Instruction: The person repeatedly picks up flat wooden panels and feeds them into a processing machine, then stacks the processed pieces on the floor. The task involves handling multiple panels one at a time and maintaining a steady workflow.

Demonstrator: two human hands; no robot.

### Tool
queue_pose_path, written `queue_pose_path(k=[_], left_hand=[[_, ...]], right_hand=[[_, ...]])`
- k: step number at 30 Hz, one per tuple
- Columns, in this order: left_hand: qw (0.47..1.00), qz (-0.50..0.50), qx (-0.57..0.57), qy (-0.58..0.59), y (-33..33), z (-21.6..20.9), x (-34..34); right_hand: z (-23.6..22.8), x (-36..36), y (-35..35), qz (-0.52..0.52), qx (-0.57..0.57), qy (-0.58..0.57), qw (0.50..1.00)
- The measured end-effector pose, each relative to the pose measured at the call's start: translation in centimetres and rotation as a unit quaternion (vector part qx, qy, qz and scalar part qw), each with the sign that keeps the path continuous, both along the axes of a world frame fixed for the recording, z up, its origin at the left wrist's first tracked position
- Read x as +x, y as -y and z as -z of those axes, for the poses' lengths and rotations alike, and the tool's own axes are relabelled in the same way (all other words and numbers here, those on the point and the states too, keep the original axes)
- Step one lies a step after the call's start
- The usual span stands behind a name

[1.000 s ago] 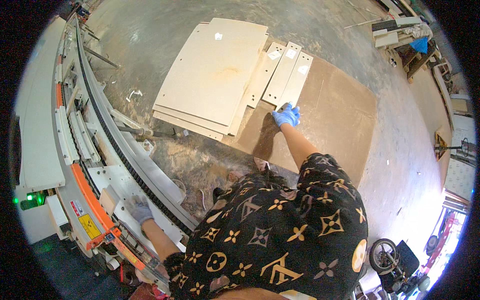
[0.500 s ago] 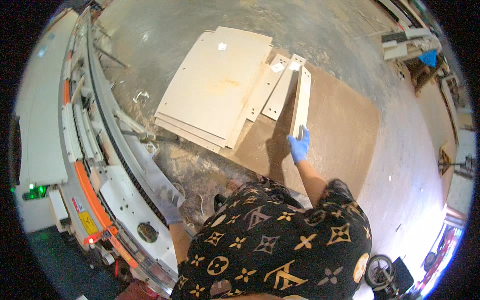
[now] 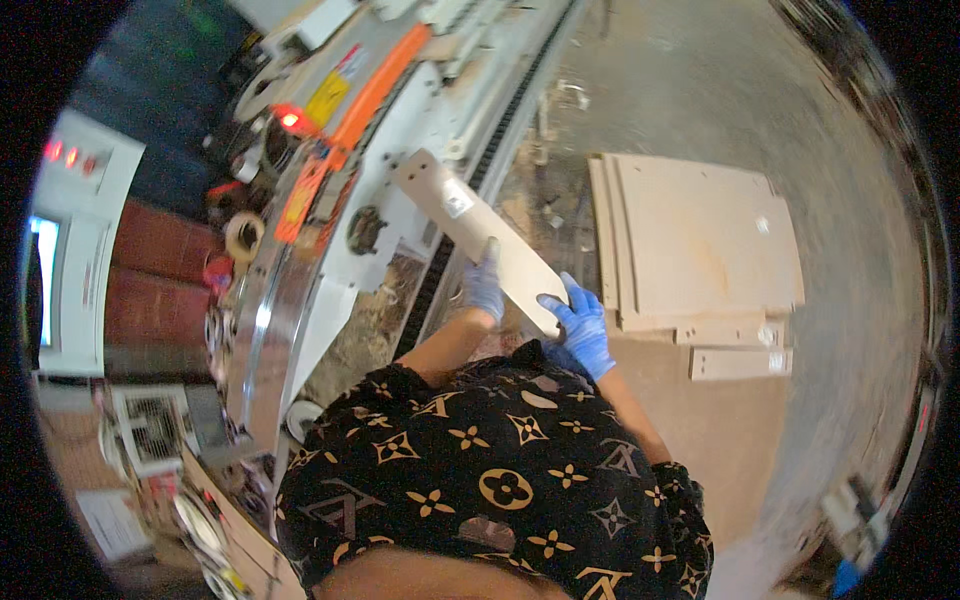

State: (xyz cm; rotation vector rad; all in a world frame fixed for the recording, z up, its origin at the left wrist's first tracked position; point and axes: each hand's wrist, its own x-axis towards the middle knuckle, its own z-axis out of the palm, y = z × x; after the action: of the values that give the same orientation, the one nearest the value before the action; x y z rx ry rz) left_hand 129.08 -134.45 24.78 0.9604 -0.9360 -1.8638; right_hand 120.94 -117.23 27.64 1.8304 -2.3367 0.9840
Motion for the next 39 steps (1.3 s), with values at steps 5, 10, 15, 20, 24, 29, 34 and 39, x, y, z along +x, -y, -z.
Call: queue_pose_path(k=[5,10,15,20,24,29,34,39], left_hand=[[0.984,-0.175,0.023,-0.009,10.7,4.4,6.9],[0.982,-0.173,0.049,-0.053,21.3,7.6,11.4],[0.988,-0.11,0.085,-0.069,29.9,10.5,11.1],[0.975,-0.161,0.129,-0.08,30.1,9.0,8.5],[0.975,-0.182,0.116,-0.047,28.5,5.9,8.0],[0.969,-0.18,0.162,-0.054,28.4,4.5,7.2],[0.98,-0.151,0.128,-0.033,32.3,6.9,4.1],[0.993,0.037,0.106,-0.037,38.6,10.0,-0.1]], right_hand=[[-2.5,1.9,6.9,-0.097,0.041,0.03,0.994],[-2.0,3.0,7.8,-0.068,0.076,0.079,0.992],[1.2,2.6,5.9,0.02,0.132,0.126,0.983],[3.7,1.7,3.1,0.103,0.112,0.165,0.974],[5.3,1.6,1.2,0.152,0.094,0.233,0.956],[7.0,1.9,0.0,0.184,0.103,0.239,0.948],[7.5,2.1,-0.9,0.21,0.06,0.248,0.944],[8.0,1.2,-4.7,0.306,0.118,0.202,0.923]])
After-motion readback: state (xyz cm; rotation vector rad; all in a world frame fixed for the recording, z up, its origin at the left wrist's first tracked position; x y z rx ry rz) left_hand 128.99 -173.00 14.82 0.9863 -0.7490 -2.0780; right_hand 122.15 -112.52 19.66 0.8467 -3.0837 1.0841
